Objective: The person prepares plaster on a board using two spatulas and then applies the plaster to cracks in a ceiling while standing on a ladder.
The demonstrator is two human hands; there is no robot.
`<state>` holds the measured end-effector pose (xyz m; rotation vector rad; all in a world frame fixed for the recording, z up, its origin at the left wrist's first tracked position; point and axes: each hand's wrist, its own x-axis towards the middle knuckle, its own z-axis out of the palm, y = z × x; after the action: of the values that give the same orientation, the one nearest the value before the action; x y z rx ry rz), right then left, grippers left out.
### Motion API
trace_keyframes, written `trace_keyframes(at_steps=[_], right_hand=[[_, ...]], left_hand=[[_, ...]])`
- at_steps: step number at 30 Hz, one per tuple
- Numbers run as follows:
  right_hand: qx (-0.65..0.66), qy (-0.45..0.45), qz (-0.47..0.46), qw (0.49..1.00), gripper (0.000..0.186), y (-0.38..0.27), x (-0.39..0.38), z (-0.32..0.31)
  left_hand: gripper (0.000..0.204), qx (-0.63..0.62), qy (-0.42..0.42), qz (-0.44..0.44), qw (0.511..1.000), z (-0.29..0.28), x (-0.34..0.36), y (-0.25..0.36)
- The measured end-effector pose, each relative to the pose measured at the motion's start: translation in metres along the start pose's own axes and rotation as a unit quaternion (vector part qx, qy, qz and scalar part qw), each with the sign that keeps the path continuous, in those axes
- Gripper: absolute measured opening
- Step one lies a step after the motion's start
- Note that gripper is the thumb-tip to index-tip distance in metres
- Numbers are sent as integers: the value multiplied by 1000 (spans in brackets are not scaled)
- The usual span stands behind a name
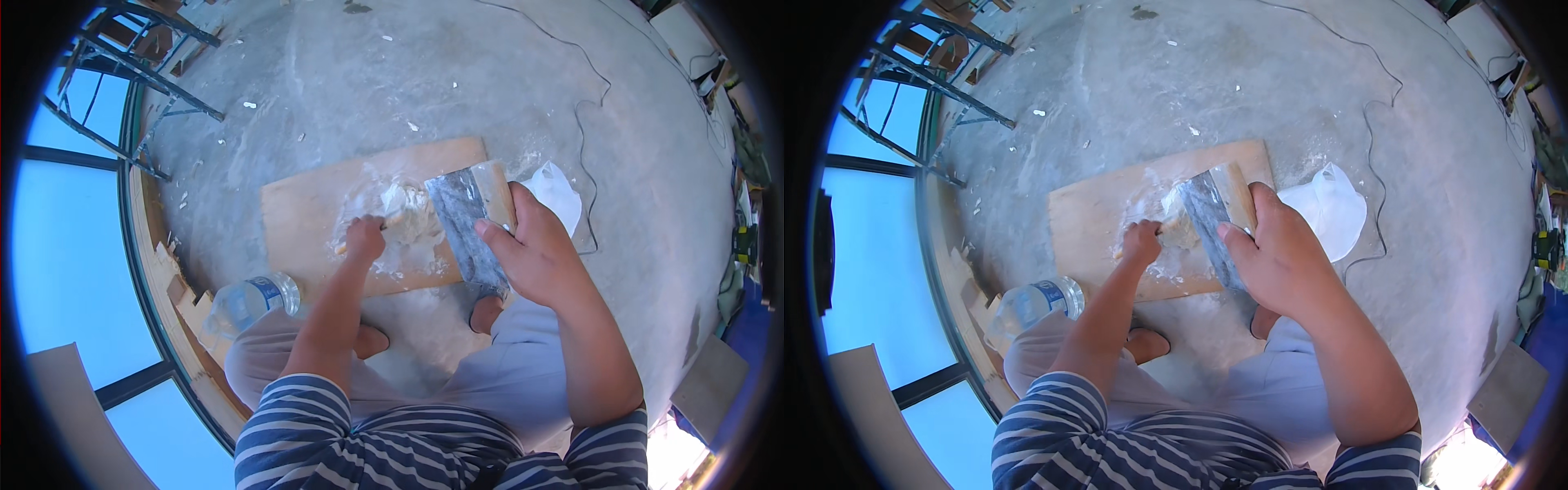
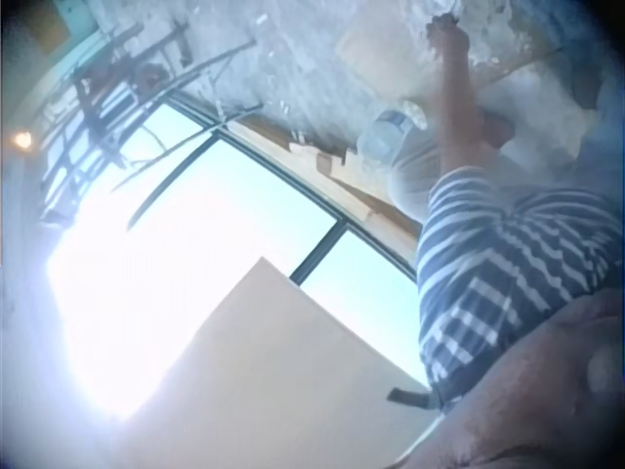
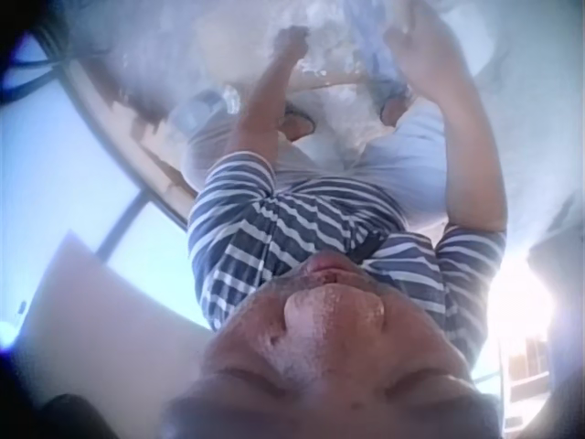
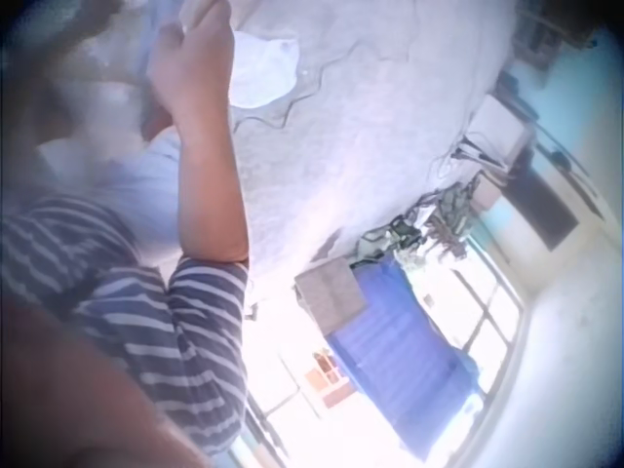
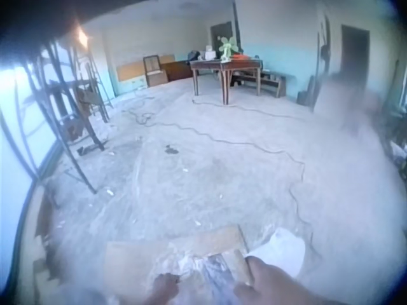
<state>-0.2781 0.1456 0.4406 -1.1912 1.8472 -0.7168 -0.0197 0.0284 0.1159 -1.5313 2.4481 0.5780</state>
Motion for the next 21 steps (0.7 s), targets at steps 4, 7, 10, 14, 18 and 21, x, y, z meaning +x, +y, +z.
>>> trace_keyframes(at_steps=[4, 7, 10, 14, 18, 21], right_hand=[[5, -11, 29, 1000, 42, -6, 0, -3], [6, 5, 31, 999, 44, 5, -2, -6], [17, 5, 26, 999, 46, 4, -5, -6], [44, -3, 33, 998, 46, 2, -4, -6], [-17, 19, 30, 999, 44, 13, 0, -4], [-8, 10, 17, 1000, 43, 14, 4, -3]], left_hand=[[31, -75, -19, -51, 996, 26, -9, -10], [34, -150, -17, -114, 982, 23, -20, -22], [35, -404, -103, -369, 831, 57, -47, -68], [40, -521, -72, -455, 719, 144, -87, -103], [42, -452, -108, -196, 863, 160, -56, -40], [34, -725, -79, -349, 588, 141, -11, -20]])
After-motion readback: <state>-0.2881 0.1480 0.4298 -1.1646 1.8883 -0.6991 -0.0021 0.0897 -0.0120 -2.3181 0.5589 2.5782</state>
